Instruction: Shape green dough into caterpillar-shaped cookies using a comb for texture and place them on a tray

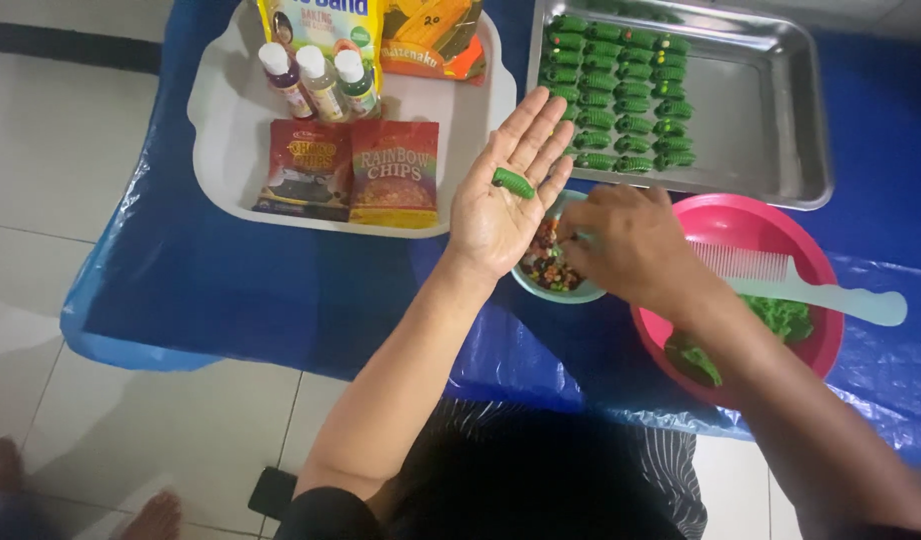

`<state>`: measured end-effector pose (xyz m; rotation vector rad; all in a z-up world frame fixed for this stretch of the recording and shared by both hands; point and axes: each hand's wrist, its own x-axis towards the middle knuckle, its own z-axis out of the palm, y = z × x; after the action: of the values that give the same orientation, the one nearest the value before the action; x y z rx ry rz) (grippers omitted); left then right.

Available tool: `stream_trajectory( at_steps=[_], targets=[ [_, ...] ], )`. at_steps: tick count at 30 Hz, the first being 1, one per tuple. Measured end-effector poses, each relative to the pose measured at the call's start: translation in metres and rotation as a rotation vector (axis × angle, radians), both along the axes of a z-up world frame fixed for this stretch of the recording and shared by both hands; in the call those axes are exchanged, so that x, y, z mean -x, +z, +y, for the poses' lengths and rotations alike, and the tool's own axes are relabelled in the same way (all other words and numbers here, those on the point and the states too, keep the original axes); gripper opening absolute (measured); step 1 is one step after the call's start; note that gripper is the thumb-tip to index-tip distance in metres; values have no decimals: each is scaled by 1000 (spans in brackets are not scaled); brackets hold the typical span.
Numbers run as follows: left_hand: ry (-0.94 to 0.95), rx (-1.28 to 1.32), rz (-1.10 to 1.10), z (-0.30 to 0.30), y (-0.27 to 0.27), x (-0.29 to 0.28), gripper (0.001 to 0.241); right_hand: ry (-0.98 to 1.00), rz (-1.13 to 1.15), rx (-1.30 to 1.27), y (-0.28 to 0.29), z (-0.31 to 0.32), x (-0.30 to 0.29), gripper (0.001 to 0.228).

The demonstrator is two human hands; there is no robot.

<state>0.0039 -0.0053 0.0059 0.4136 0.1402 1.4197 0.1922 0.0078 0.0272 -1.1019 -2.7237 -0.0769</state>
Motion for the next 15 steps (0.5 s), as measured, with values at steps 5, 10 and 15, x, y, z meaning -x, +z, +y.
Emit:
stream_trajectory(
  at_steps=[5, 10, 15],
  targets=[
    [-12, -54, -21, 5, -12, -8, 58, 59, 440, 305, 65, -14, 13, 12],
    [-66, -137, -112, 6, -18, -14, 57, 88, 660, 248, 62, -11, 35, 16],
    [-34, -190, -109, 21, -45, -25, 60, 36, 774, 205, 39, 4, 47, 16]
  ],
)
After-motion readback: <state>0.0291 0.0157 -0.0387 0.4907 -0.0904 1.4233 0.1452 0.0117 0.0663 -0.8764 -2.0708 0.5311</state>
